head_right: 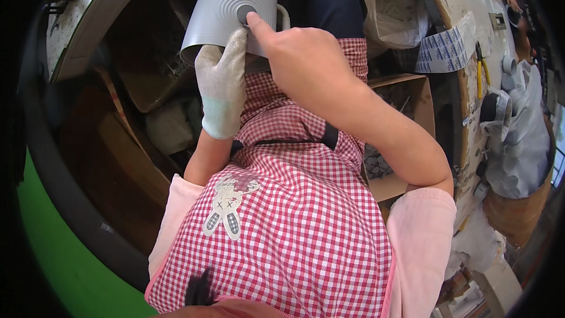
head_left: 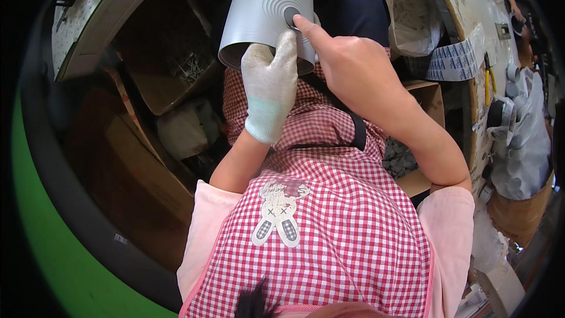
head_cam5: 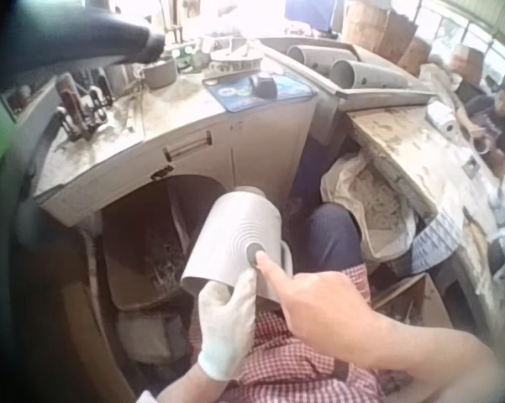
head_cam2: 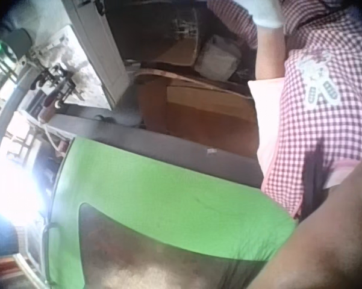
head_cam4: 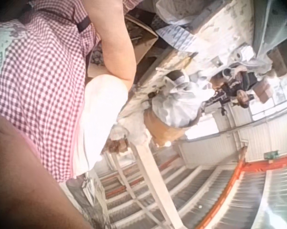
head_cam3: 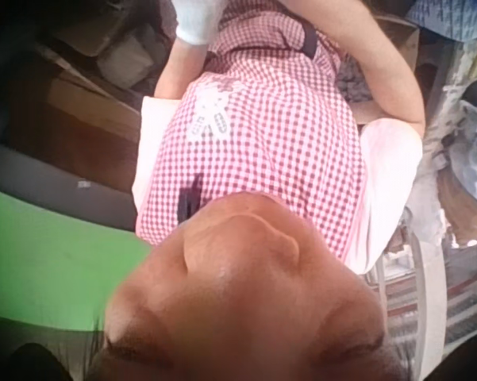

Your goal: The person repeatedly assembles white plastic pitchers by inserting a white plastic component into the opening and pressing a circular gray seal onto the body. The person handles each pitcher one at a time, places it on the workbench, and repeats the process.

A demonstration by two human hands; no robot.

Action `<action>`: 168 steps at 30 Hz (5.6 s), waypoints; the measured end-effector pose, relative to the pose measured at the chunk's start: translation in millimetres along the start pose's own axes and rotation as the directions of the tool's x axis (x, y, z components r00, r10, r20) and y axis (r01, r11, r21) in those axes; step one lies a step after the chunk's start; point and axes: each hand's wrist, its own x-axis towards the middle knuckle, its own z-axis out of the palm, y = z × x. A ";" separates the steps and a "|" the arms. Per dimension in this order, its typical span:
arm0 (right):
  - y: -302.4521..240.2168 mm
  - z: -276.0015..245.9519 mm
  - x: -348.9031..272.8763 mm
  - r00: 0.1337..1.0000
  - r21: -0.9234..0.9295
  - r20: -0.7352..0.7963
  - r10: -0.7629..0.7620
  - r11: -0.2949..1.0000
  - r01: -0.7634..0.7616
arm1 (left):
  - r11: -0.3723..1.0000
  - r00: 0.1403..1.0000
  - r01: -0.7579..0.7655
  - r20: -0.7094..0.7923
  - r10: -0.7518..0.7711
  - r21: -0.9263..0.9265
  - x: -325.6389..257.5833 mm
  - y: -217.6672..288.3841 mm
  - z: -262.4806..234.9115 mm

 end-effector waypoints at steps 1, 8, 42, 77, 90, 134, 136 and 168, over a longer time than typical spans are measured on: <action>2.3 -2.3 -1.8 0.999 0.044 -0.020 -0.041 0.998 0.042 | 0.997 0.997 0.072 -0.011 -0.072 0.003 -1.1 1.4 -4.1; 70.5 -24.2 27.8 0.817 0.904 -0.217 0.535 0.426 -0.038 | 0.991 0.998 0.056 0.049 -0.051 -0.125 -10.1 26.3 -43.0; 455.2 -101.5 16.4 0.615 -0.325 -0.577 0.538 0.539 -0.777 | 0.489 0.768 -0.319 -0.081 0.635 0.812 84.4 76.0 -170.8; 110.8 66.8 48.7 0.895 -0.062 -0.432 0.109 0.987 -0.151 | 0.156 0.754 0.005 -0.106 0.648 0.988 336.4 292.1 -355.6; 118.8 69.9 44.9 0.882 -0.086 -0.462 0.099 0.984 -0.155 | 0.628 0.754 -0.332 -0.202 0.625 0.704 232.1 255.9 -316.6; 20.7 58.6 67.3 0.993 0.980 0.017 -0.113 0.200 0.006 | 0.321 0.755 -0.461 0.175 0.632 0.827 -75.5 72.7 -134.3; 28.3 53.2 63.6 0.992 0.995 0.043 -0.121 0.094 -0.032 | 0.513 0.832 -0.536 0.317 0.456 0.670 -56.9 67.8 -85.1; 293.5 -80.3 16.1 0.941 0.978 0.175 0.291 -0.164 -0.131 | 0.201 0.692 -0.706 0.601 0.400 0.679 -1.1 134.4 -102.5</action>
